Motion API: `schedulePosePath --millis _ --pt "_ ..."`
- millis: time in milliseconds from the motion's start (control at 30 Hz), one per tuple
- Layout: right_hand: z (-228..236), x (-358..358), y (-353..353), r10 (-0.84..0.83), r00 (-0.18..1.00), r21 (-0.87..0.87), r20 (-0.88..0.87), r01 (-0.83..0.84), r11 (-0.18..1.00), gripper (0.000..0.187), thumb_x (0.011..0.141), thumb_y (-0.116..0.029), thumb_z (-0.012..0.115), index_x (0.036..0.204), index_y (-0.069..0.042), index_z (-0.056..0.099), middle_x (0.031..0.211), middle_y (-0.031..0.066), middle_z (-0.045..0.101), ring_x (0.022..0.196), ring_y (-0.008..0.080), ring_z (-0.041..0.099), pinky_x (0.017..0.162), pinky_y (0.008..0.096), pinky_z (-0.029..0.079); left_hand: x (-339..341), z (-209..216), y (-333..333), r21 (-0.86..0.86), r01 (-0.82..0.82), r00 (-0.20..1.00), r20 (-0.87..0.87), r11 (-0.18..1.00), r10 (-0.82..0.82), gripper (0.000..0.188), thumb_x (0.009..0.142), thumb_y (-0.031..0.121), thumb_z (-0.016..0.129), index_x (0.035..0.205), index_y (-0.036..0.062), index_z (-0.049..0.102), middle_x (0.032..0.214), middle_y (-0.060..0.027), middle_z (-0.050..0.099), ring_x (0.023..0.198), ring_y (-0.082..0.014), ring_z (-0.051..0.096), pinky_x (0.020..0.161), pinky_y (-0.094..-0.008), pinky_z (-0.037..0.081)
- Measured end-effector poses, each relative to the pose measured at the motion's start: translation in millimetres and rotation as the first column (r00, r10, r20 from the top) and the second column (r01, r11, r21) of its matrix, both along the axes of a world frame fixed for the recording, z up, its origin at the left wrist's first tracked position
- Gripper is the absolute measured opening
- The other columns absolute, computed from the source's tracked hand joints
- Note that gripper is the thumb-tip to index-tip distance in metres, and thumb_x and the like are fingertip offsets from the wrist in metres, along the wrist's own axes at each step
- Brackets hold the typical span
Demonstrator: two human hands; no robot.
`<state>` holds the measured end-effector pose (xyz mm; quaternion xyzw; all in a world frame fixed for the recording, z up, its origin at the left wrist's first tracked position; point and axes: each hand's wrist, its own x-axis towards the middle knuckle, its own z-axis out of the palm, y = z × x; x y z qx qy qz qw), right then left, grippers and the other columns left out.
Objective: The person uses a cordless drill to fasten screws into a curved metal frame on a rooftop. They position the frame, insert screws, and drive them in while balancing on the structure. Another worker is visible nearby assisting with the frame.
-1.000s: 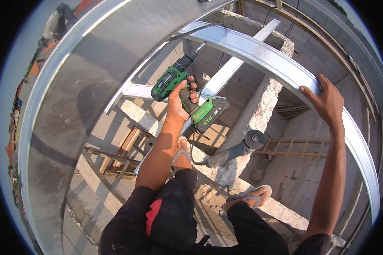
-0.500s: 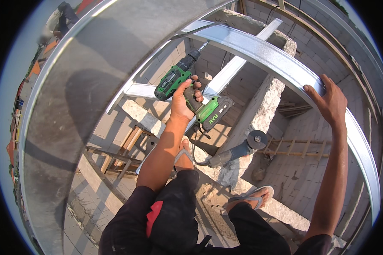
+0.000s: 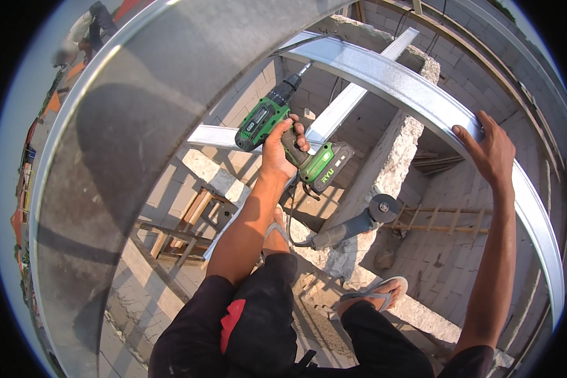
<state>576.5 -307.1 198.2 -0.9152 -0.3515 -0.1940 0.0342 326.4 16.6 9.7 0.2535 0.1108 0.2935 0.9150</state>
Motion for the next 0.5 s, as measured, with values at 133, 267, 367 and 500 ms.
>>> schedulePosePath --millis 133,267,367,500 --pt "-2.3 2.9 0.6 -0.003 1.000 0.006 0.017 0.003 1.000 0.089 0.086 -0.080 0.060 0.128 -0.003 0.066 0.106 0.0178 0.073 0.103 0.0335 0.071 0.089 0.0448 0.055 1.3 -0.2 -1.6 -0.028 -0.027 1.000 -0.011 0.999 0.026 0.017 0.098 0.021 0.063 0.111 0.0097 0.062 0.092 -0.0047 0.062 0.066 -0.0148 0.057 0.062 -0.0324 0.048" --pt "-6.0 5.5 0.4 -0.002 0.998 0.014 0.059 0.002 1.000 0.090 0.085 -0.082 0.060 0.128 -0.003 0.067 0.105 0.0173 0.073 0.102 0.0325 0.072 0.089 0.0453 0.056 3.1 -1.0 -1.8 0.000 -0.029 1.000 -0.004 1.000 0.029 0.017 0.098 0.021 0.063 0.110 0.0098 0.062 0.094 -0.0047 0.062 0.066 -0.0149 0.057 0.063 -0.0325 0.048" --pt "-7.5 6.0 -0.7 -0.008 0.999 0.009 0.038 0.008 1.000 0.091 0.084 -0.083 0.059 0.128 -0.003 0.067 0.106 0.0170 0.073 0.102 0.0321 0.072 0.089 0.0453 0.056 3.6 -1.9 -1.8 -0.005 -0.023 1.000 0.002 1.000 0.023 0.017 0.098 0.021 0.063 0.110 0.0097 0.062 0.094 -0.0044 0.062 0.066 -0.0145 0.057 0.063 -0.0322 0.049" --pt "-8.8 6.6 -1.8 -0.014 0.998 0.019 0.056 0.013 1.000 0.092 0.083 -0.084 0.059 0.128 -0.004 0.068 0.106 0.0167 0.073 0.101 0.0317 0.072 0.089 0.0448 0.056 3.7 -2.5 -2.8 0.021 -0.025 1.000 -0.008 0.999 0.025 0.017 0.098 0.022 0.064 0.109 0.0094 0.061 0.093 -0.0040 0.061 0.066 -0.0140 0.057 0.062 -0.0318 0.048"
